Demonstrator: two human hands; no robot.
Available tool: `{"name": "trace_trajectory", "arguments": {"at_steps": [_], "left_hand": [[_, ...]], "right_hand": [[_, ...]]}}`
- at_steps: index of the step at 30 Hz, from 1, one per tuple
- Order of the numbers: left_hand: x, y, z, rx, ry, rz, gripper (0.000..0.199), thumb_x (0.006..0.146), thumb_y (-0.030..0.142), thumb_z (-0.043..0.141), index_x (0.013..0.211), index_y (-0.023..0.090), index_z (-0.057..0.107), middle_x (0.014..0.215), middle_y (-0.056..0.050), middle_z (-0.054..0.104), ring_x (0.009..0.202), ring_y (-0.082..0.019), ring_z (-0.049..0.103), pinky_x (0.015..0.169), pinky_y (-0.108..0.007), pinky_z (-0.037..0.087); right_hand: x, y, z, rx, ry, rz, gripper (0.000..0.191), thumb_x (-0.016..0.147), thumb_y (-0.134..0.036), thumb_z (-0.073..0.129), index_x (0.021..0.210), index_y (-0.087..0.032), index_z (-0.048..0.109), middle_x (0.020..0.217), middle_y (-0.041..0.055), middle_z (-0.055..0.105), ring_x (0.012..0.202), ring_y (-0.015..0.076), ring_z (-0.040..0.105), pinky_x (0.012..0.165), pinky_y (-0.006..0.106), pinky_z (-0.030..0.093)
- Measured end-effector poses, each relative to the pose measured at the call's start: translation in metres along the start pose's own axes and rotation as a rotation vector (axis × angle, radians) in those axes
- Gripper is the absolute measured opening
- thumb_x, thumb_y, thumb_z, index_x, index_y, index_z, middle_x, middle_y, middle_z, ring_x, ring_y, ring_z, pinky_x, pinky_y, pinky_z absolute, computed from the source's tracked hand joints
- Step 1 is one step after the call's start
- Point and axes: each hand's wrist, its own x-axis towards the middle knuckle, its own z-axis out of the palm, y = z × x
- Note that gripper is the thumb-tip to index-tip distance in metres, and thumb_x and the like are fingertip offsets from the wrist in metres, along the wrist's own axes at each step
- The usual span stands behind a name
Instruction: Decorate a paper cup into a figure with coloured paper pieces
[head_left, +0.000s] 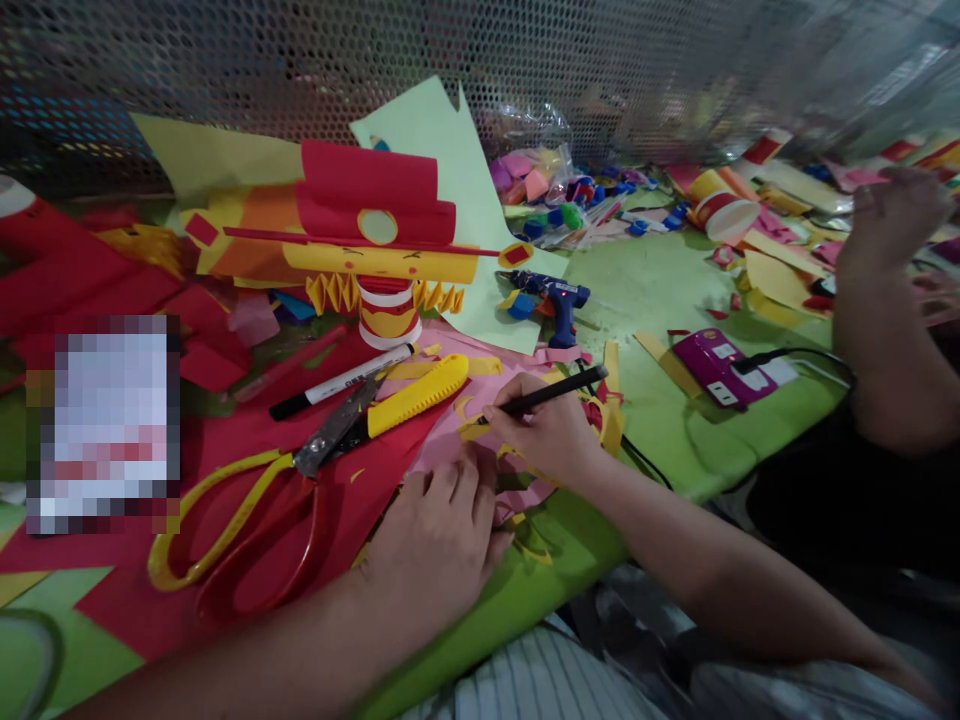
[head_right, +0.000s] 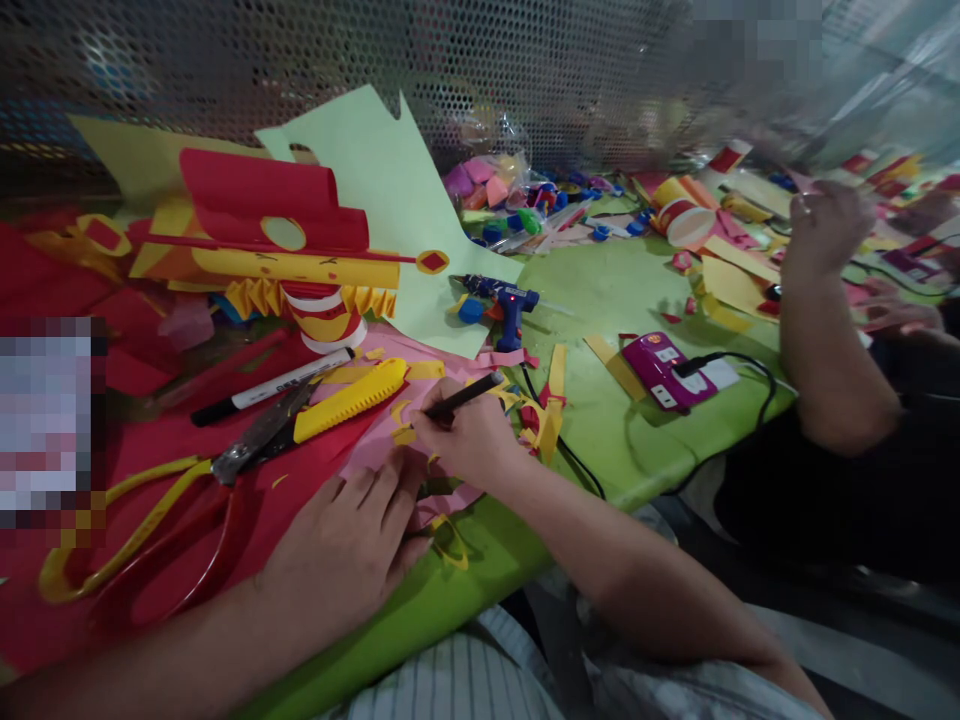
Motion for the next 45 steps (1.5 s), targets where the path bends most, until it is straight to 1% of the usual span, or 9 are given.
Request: {"name": "trace_trajectory", "arguments": {"at_steps": [4, 9, 12, 17, 27, 31, 35, 40, 45], "left_hand": [[0.0000, -0.0005, -0.0001, 0.003, 0.000, 0.001, 0.048, 0.084, 0.039, 0.042, 0.114, 0.006, 0.058, 0.105, -0.017, 0.064, 0.079, -0.024, 0.056, 0.061, -0.035, 0.043], [0.0012, -0.0015, -0.0009, 0.002, -0.001, 0.006, 0.049, 0.084, 0.039, 0.042, 0.115, 0.004, 0.056, 0.106, -0.018, 0.063, 0.080, -0.025, 0.055, 0.060, -0.036, 0.045], [0.0016, -0.0013, -0.0007, -0.003, -0.004, 0.005, 0.050, 0.084, 0.039, 0.041, 0.116, 0.003, 0.055, 0.106, -0.018, 0.063, 0.078, -0.025, 0.055, 0.059, -0.036, 0.045], [0.0011, -0.0009, -0.0004, -0.005, -0.001, 0.008, 0.048, 0.084, 0.039, 0.043, 0.114, 0.005, 0.057, 0.105, -0.017, 0.064, 0.077, -0.024, 0.055, 0.058, -0.036, 0.045], [0.0004, -0.0007, -0.0010, -0.005, 0.007, -0.001, 0.047, 0.084, 0.039, 0.042, 0.113, 0.004, 0.058, 0.104, -0.016, 0.065, 0.079, -0.025, 0.056, 0.060, -0.037, 0.045], [0.0008, -0.0006, -0.0013, -0.016, -0.002, -0.003, 0.046, 0.085, 0.038, 0.042, 0.113, 0.006, 0.057, 0.105, -0.016, 0.064, 0.079, -0.025, 0.056, 0.061, -0.037, 0.045], [0.0003, -0.0004, -0.0012, -0.017, -0.012, -0.006, 0.046, 0.084, 0.039, 0.042, 0.113, 0.006, 0.058, 0.103, -0.015, 0.065, 0.078, -0.024, 0.056, 0.060, -0.036, 0.044], [0.0001, -0.0005, -0.0006, -0.011, -0.004, -0.007, 0.046, 0.085, 0.038, 0.042, 0.114, 0.005, 0.057, 0.103, -0.015, 0.064, 0.078, -0.024, 0.055, 0.061, -0.036, 0.044], [0.0001, -0.0008, -0.0009, -0.003, 0.007, -0.001, 0.046, 0.085, 0.038, 0.041, 0.113, 0.006, 0.058, 0.102, -0.015, 0.064, 0.078, -0.024, 0.055, 0.060, -0.036, 0.044]], "right_hand": [[0.0000, 0.0008, -0.0002, 0.004, -0.002, 0.005, 0.014, 0.069, -0.026, 0.056, 0.061, -0.020, 0.046, 0.048, -0.0045, 0.049, 0.043, 0.0081, 0.043, 0.042, 0.020, 0.034], [-0.0002, 0.0017, -0.0004, -0.011, 0.001, 0.021, 0.012, 0.068, -0.023, 0.055, 0.060, -0.020, 0.046, 0.048, -0.0043, 0.050, 0.043, 0.0083, 0.044, 0.043, 0.020, 0.034], [-0.0001, 0.0024, -0.0008, -0.019, 0.003, 0.024, 0.013, 0.068, -0.025, 0.055, 0.060, -0.020, 0.046, 0.047, -0.0046, 0.049, 0.043, 0.0082, 0.043, 0.042, 0.020, 0.034], [-0.0004, 0.0038, -0.0010, -0.010, 0.001, 0.030, 0.012, 0.067, -0.025, 0.055, 0.061, -0.020, 0.046, 0.048, -0.0044, 0.049, 0.043, 0.0080, 0.043, 0.042, 0.020, 0.034], [0.0010, 0.0042, -0.0018, 0.003, 0.010, 0.027, 0.012, 0.066, -0.024, 0.055, 0.059, -0.020, 0.045, 0.046, -0.0051, 0.045, 0.042, 0.0077, 0.040, 0.040, 0.020, 0.033], [0.0019, 0.0040, -0.0026, 0.019, 0.014, 0.033, 0.011, 0.065, -0.024, 0.055, 0.060, -0.020, 0.046, 0.047, -0.0049, 0.047, 0.042, 0.0078, 0.042, 0.041, 0.020, 0.034], [0.0018, 0.0034, -0.0036, 0.033, 0.017, 0.049, 0.011, 0.066, -0.025, 0.055, 0.060, -0.020, 0.047, 0.049, -0.0042, 0.050, 0.043, 0.0076, 0.043, 0.041, 0.020, 0.034], [0.0026, 0.0023, -0.0044, 0.027, 0.026, 0.056, 0.011, 0.065, -0.024, 0.054, 0.059, -0.020, 0.045, 0.047, -0.0052, 0.046, 0.042, 0.0076, 0.042, 0.041, 0.020, 0.034], [0.0026, 0.0037, -0.0052, 0.020, 0.024, 0.052, 0.012, 0.065, -0.024, 0.054, 0.059, -0.020, 0.045, 0.048, -0.0050, 0.046, 0.043, 0.0073, 0.041, 0.042, 0.020, 0.034]]}}
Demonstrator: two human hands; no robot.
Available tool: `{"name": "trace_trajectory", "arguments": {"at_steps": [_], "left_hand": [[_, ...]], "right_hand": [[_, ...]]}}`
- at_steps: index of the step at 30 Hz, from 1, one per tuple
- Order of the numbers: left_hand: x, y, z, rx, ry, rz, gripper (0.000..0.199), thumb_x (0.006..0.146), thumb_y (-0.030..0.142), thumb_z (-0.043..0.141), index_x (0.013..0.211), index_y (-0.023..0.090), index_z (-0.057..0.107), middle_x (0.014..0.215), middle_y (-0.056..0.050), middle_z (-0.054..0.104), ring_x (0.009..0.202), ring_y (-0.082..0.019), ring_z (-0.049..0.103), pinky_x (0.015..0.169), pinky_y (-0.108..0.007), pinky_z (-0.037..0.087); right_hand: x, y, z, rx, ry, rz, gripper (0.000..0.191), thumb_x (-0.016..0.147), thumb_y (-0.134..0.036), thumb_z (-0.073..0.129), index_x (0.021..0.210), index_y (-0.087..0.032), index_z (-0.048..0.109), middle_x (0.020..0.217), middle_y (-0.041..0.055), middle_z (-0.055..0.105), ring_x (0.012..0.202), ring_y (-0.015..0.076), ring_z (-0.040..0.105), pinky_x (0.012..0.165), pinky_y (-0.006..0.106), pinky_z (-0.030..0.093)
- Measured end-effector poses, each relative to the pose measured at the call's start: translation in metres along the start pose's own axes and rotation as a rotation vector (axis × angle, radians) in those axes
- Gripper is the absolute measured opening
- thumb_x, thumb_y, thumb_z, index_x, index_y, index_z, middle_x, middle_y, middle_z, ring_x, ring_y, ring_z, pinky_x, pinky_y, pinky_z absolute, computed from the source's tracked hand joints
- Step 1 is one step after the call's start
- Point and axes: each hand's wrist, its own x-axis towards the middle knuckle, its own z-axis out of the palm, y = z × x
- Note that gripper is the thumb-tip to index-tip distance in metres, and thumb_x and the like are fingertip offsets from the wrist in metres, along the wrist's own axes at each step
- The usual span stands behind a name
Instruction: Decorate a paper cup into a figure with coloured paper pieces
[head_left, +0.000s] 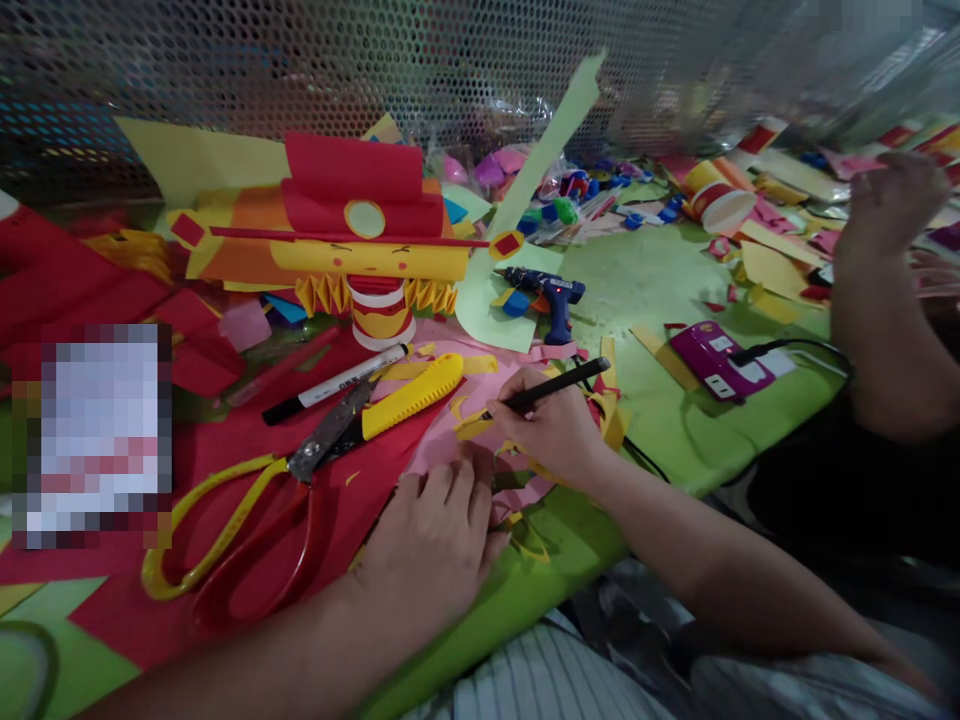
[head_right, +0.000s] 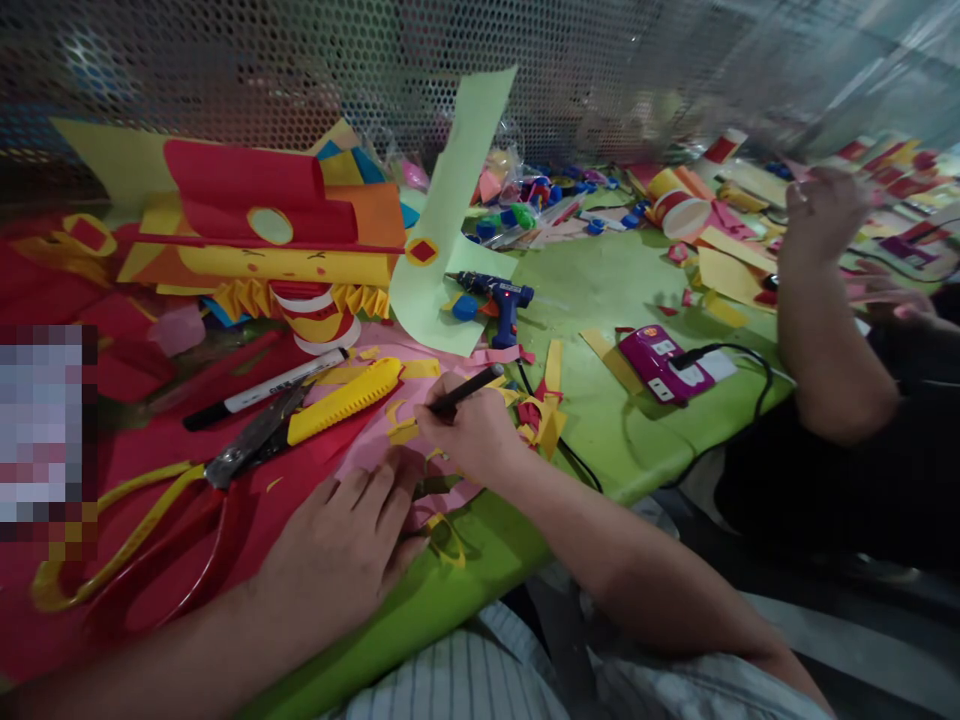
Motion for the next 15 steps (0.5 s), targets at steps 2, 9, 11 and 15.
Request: {"name": "trace_trajectory", "arguments": {"at_steps": [2, 9, 11, 15], "left_hand": [[-0.0001, -0.0003, -0.0002, -0.001, -0.011, -0.001, 0.046, 0.085, 0.038, 0.041, 0.113, 0.006, 0.058, 0.103, -0.015, 0.064, 0.078, -0.024, 0.055, 0.060, -0.036, 0.043], [0.0004, -0.0003, -0.0006, -0.018, -0.033, 0.002, 0.045, 0.085, 0.037, 0.040, 0.113, 0.006, 0.057, 0.103, -0.016, 0.064, 0.080, -0.025, 0.055, 0.061, -0.037, 0.044], [0.0006, -0.0001, -0.0008, -0.019, -0.034, 0.002, 0.045, 0.085, 0.038, 0.040, 0.113, 0.006, 0.057, 0.104, -0.016, 0.063, 0.079, -0.025, 0.055, 0.060, -0.037, 0.044], [0.0004, 0.0001, -0.0005, -0.021, -0.027, 0.004, 0.045, 0.085, 0.037, 0.041, 0.113, 0.005, 0.057, 0.103, -0.016, 0.064, 0.078, -0.025, 0.055, 0.059, -0.037, 0.044]], "right_hand": [[-0.0003, 0.0006, -0.0004, -0.002, -0.010, 0.009, 0.011, 0.065, -0.024, 0.055, 0.059, -0.020, 0.046, 0.049, -0.0049, 0.047, 0.043, 0.0073, 0.041, 0.041, 0.020, 0.034], [-0.0002, -0.0001, -0.0002, 0.000, -0.004, 0.005, 0.010, 0.064, -0.022, 0.055, 0.058, -0.020, 0.046, 0.048, -0.0048, 0.047, 0.043, 0.0075, 0.041, 0.041, 0.020, 0.034], [0.0001, -0.0002, -0.0004, -0.005, -0.003, -0.001, 0.010, 0.064, -0.021, 0.055, 0.058, -0.020, 0.046, 0.048, -0.0048, 0.047, 0.044, 0.0077, 0.041, 0.042, 0.020, 0.034], [0.0003, 0.0014, -0.0014, -0.020, -0.004, 0.001, 0.010, 0.064, -0.022, 0.056, 0.060, -0.020, 0.046, 0.049, -0.0050, 0.048, 0.044, 0.0080, 0.041, 0.042, 0.020, 0.034]]}}
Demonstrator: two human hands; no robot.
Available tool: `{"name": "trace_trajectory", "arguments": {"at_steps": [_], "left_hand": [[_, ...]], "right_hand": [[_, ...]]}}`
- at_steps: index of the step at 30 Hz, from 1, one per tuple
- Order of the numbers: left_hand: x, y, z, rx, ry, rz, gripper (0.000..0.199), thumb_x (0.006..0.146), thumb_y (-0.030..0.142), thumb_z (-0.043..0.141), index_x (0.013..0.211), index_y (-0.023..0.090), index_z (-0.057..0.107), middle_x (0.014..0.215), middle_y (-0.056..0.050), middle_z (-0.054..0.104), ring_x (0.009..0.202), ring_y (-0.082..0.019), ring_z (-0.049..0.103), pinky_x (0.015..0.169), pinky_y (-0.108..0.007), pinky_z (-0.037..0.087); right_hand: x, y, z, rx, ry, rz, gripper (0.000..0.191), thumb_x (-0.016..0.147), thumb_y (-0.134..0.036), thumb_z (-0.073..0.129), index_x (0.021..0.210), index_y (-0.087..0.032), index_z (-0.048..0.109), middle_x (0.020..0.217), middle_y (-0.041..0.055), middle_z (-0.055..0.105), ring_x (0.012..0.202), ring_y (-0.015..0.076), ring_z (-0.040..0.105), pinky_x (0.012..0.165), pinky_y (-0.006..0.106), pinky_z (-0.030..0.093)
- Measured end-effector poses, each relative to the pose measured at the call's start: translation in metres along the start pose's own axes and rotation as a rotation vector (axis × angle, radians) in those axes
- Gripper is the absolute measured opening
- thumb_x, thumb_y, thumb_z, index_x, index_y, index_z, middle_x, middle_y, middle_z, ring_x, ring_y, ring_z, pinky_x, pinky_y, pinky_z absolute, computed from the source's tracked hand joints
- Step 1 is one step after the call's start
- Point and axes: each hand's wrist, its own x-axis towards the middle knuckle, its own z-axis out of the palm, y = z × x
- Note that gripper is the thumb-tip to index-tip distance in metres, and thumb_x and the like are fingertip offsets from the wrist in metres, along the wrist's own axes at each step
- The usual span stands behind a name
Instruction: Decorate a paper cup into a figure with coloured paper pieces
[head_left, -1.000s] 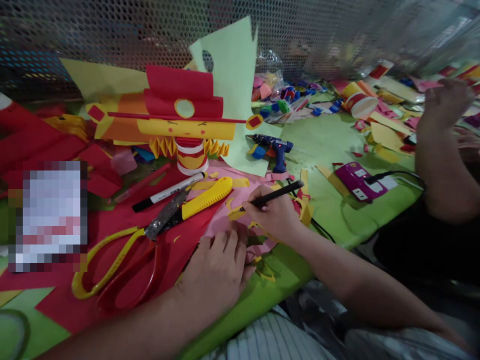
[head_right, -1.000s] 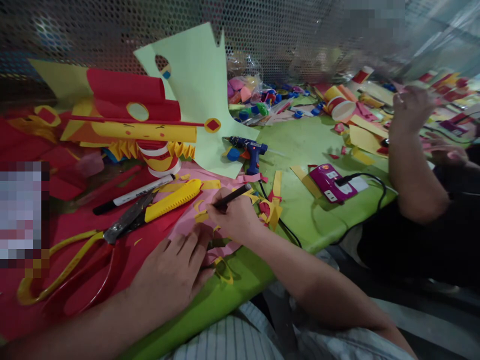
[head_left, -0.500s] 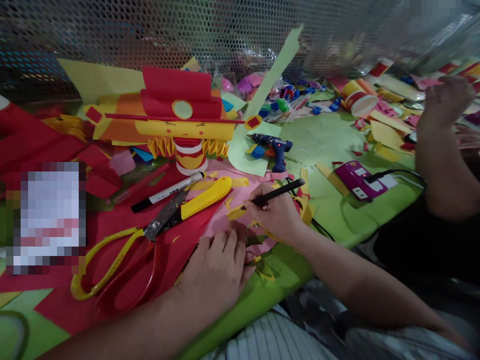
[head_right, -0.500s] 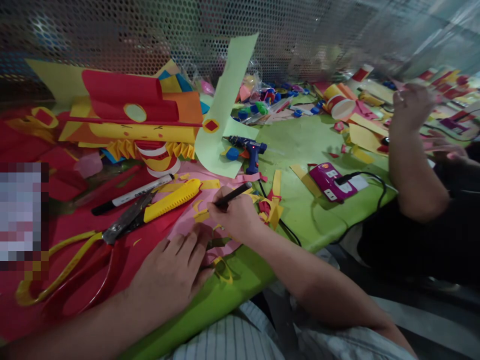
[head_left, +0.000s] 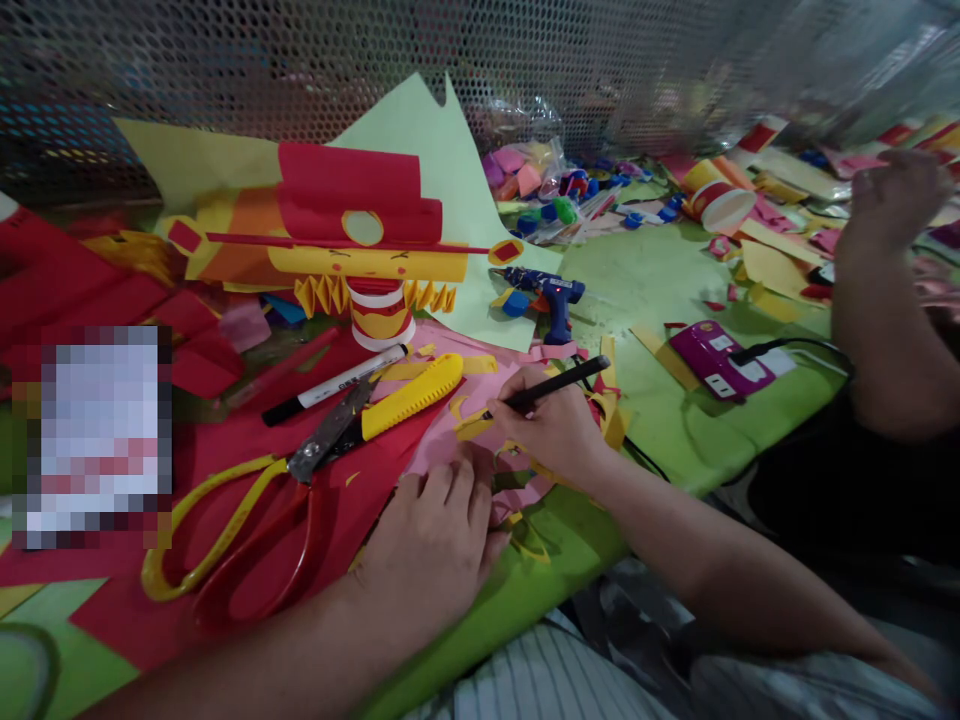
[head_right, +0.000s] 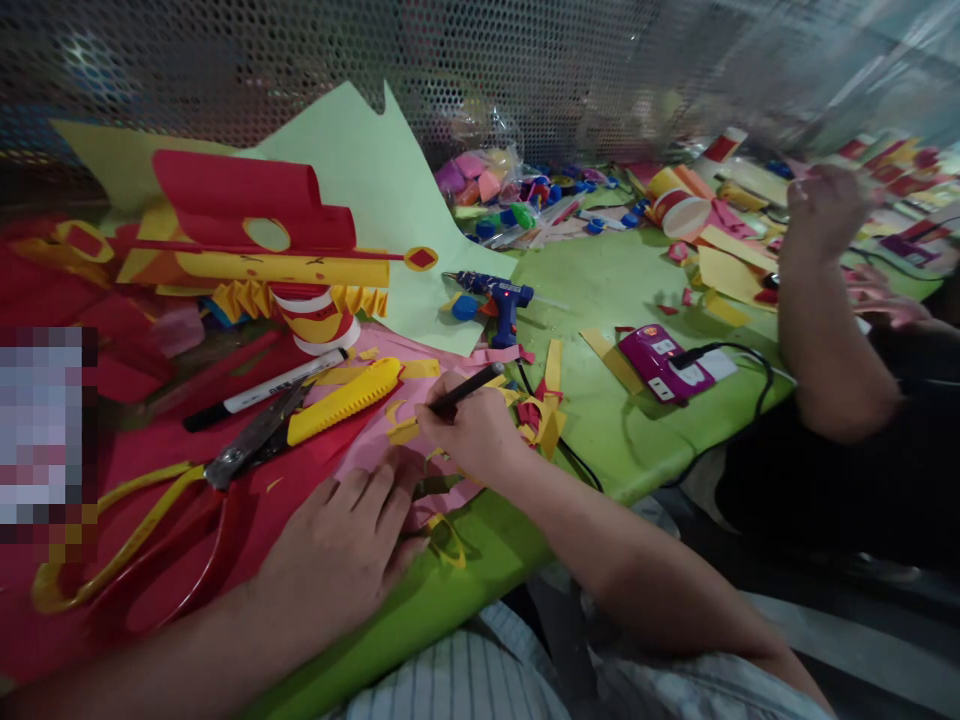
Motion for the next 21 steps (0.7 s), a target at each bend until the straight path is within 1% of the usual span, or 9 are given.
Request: {"name": "trace_trajectory", "arguments": {"at_steps": [8, 16, 21], "left_hand": [[0.0002, -0.0003, 0.0013, -0.011, 0.005, 0.003, 0.044, 0.085, 0.036, 0.041, 0.112, 0.005, 0.058, 0.103, -0.016, 0.064, 0.080, -0.026, 0.056, 0.059, -0.038, 0.044], [-0.0005, -0.0007, 0.0002, -0.015, 0.010, 0.005, 0.043, 0.085, 0.037, 0.043, 0.111, 0.006, 0.059, 0.103, -0.016, 0.064, 0.080, -0.025, 0.056, 0.059, -0.036, 0.043], [-0.0002, -0.0005, 0.0008, -0.022, 0.009, 0.008, 0.040, 0.084, 0.036, 0.044, 0.106, 0.006, 0.060, 0.098, -0.017, 0.064, 0.082, -0.026, 0.056, 0.061, -0.038, 0.043]], "right_hand": [[-0.0003, 0.0043, 0.0005, -0.009, -0.005, -0.003, 0.009, 0.066, -0.023, 0.056, 0.063, -0.020, 0.048, 0.050, -0.0046, 0.050, 0.044, 0.0081, 0.043, 0.042, 0.021, 0.034], [-0.0006, 0.0039, -0.0002, -0.020, -0.006, -0.027, 0.010, 0.067, -0.023, 0.056, 0.063, -0.020, 0.047, 0.049, -0.0054, 0.049, 0.042, 0.0073, 0.041, 0.041, 0.020, 0.033], [-0.0004, 0.0037, 0.0000, -0.032, -0.006, -0.020, 0.011, 0.068, -0.023, 0.056, 0.062, -0.020, 0.047, 0.049, -0.0051, 0.049, 0.043, 0.0074, 0.041, 0.042, 0.020, 0.034]]}}
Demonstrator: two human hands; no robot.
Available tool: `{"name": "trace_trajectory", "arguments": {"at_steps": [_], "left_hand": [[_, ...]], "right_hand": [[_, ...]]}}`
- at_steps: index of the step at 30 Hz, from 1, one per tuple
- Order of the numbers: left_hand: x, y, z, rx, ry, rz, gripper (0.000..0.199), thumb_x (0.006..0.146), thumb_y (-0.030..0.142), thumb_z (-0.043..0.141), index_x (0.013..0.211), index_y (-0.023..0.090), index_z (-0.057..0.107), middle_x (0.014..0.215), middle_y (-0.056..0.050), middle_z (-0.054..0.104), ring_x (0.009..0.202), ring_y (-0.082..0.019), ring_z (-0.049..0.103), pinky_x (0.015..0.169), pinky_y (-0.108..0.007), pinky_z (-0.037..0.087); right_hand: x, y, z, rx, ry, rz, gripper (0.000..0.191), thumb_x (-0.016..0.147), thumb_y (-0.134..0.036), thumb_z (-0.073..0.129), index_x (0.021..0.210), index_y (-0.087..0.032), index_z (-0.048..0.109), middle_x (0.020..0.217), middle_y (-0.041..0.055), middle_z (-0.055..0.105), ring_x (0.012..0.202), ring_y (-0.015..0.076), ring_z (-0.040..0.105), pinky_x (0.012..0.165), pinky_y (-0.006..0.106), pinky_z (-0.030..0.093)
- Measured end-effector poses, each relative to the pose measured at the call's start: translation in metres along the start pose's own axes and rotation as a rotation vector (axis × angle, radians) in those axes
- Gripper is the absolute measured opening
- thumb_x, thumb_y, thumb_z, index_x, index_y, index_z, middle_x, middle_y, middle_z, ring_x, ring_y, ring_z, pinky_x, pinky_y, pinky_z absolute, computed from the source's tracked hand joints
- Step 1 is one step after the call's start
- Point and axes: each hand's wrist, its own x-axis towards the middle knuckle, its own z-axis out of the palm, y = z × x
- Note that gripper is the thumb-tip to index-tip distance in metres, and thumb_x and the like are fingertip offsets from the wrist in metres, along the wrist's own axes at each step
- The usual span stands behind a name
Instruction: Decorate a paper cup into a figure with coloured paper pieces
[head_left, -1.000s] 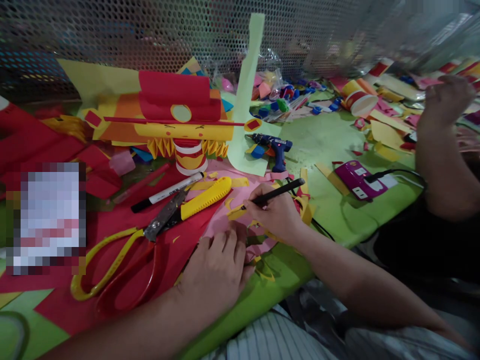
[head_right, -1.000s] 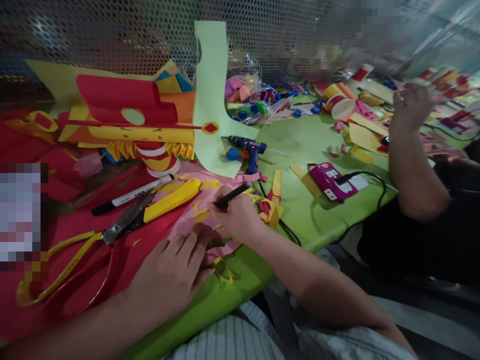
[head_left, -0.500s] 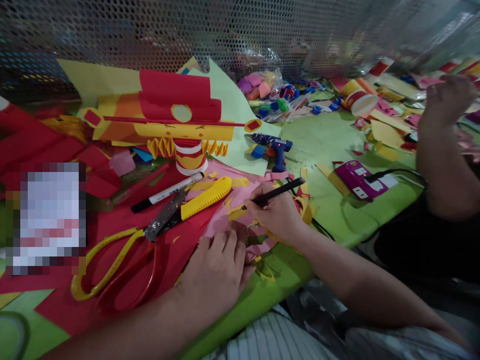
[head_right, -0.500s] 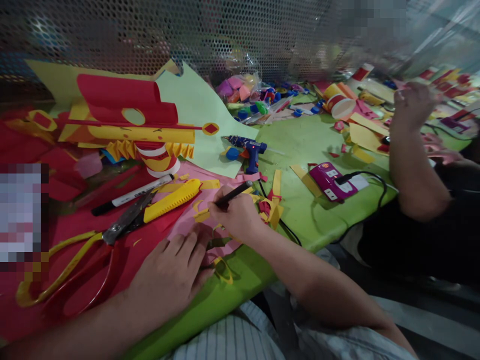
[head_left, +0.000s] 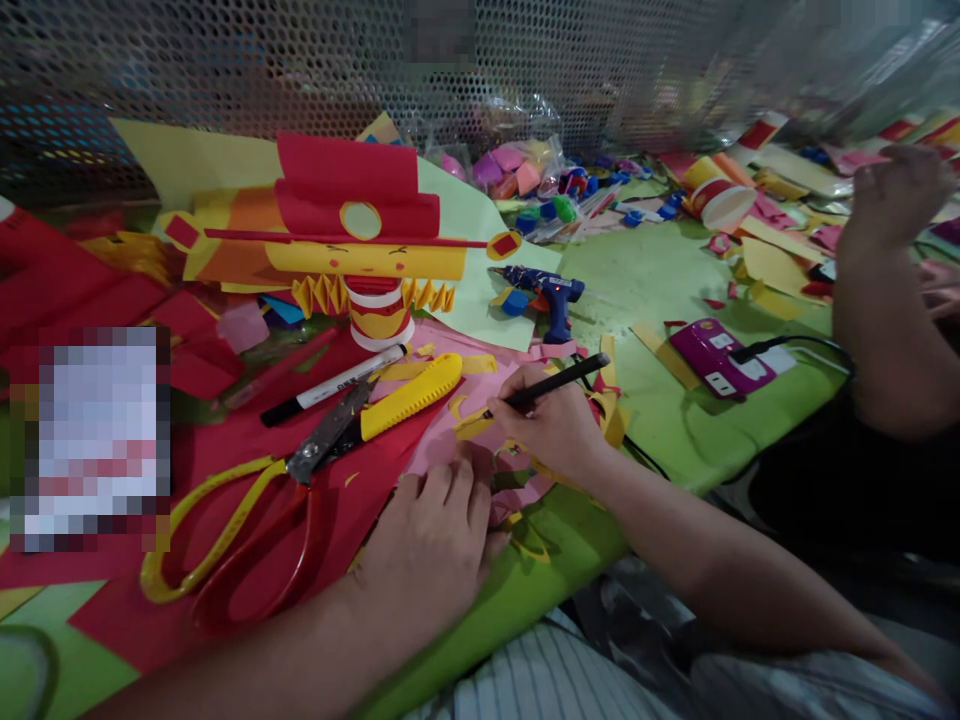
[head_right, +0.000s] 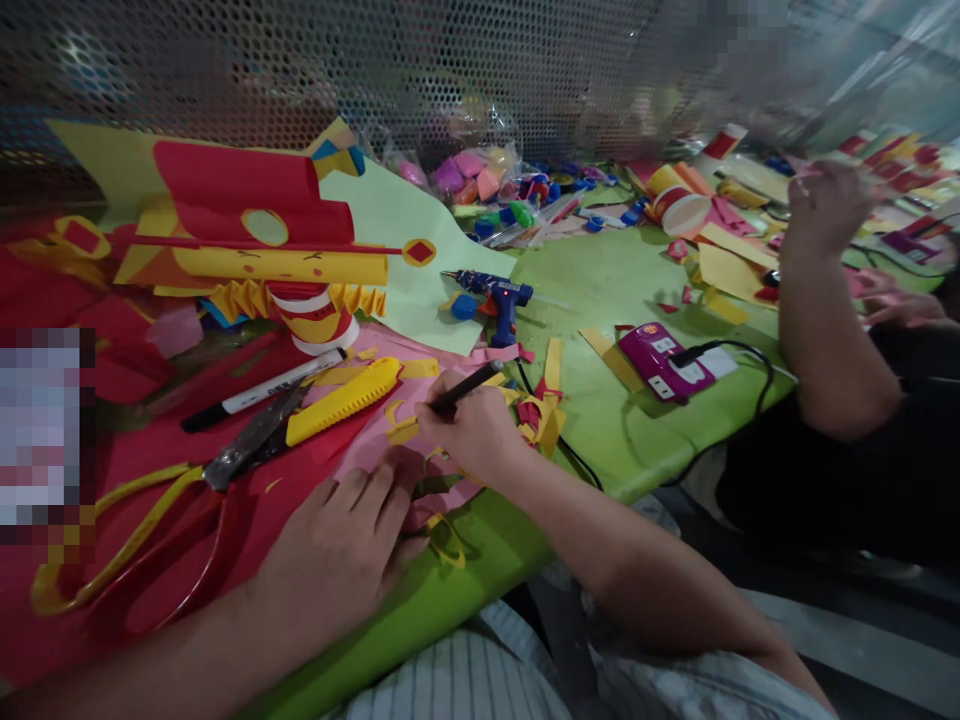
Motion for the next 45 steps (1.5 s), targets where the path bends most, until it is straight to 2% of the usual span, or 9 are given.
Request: {"name": "trace_trajectory", "arguments": {"at_steps": [14, 23, 29, 37, 42, 45], "left_hand": [[0.000, 0.000, -0.002, -0.011, -0.021, -0.010, 0.044, 0.084, 0.035, 0.044, 0.112, 0.005, 0.057, 0.102, -0.018, 0.063, 0.083, -0.026, 0.056, 0.061, -0.038, 0.044], [0.000, 0.000, 0.000, 0.003, 0.000, 0.006, 0.046, 0.085, 0.036, 0.041, 0.115, 0.004, 0.056, 0.101, -0.017, 0.064, 0.081, -0.026, 0.056, 0.061, -0.037, 0.044], [0.000, -0.001, -0.001, 0.040, -0.021, 0.001, 0.050, 0.085, 0.039, 0.041, 0.117, 0.004, 0.054, 0.105, -0.018, 0.063, 0.077, -0.024, 0.055, 0.060, -0.037, 0.044], [-0.001, 0.001, -0.002, 0.093, 0.029, -0.029, 0.044, 0.084, 0.039, 0.041, 0.108, 0.007, 0.060, 0.105, -0.018, 0.065, 0.077, -0.024, 0.056, 0.059, -0.035, 0.042], [-0.002, 0.003, -0.002, 0.060, 0.032, 0.021, 0.045, 0.083, 0.037, 0.045, 0.114, 0.007, 0.057, 0.106, -0.016, 0.064, 0.074, -0.022, 0.055, 0.058, -0.034, 0.040], [-0.003, 0.004, -0.002, 0.026, 0.026, 0.048, 0.048, 0.084, 0.040, 0.044, 0.117, 0.006, 0.055, 0.104, -0.015, 0.064, 0.075, -0.022, 0.054, 0.059, -0.034, 0.039]], "right_hand": [[0.000, -0.003, -0.001, 0.004, 0.003, -0.016, 0.011, 0.064, -0.019, 0.054, 0.059, -0.021, 0.044, 0.049, -0.0051, 0.047, 0.046, 0.0086, 0.041, 0.045, 0.021, 0.034], [-0.001, -0.007, -0.003, 0.035, -0.027, 0.037, 0.010, 0.061, -0.018, 0.051, 0.057, -0.021, 0.042, 0.047, -0.0057, 0.043, 0.043, 0.0073, 0.037, 0.041, 0.021, 0.031], [0.001, -0.003, -0.008, 0.187, 0.031, -0.047, 0.010, 0.070, -0.026, 0.054, 0.065, -0.021, 0.048, 0.055, -0.0032, 0.050, 0.048, 0.0095, 0.045, 0.043, 0.022, 0.035], [0.003, 0.001, -0.013, 0.080, -0.027, -0.059, 0.009, 0.073, -0.025, 0.056, 0.068, -0.021, 0.050, 0.052, -0.0035, 0.048, 0.049, 0.0111, 0.046, 0.045, 0.023, 0.035], [-0.001, -0.002, -0.007, 0.079, -0.013, -0.082, 0.012, 0.074, -0.028, 0.057, 0.069, -0.020, 0.049, 0.054, -0.0034, 0.049, 0.047, 0.0103, 0.045, 0.045, 0.023, 0.035], [-0.005, -0.002, 0.000, 0.138, -0.051, -0.077, 0.015, 0.076, -0.033, 0.056, 0.071, -0.021, 0.048, 0.054, -0.0034, 0.048, 0.047, 0.0102, 0.045, 0.044, 0.023, 0.035]]}}
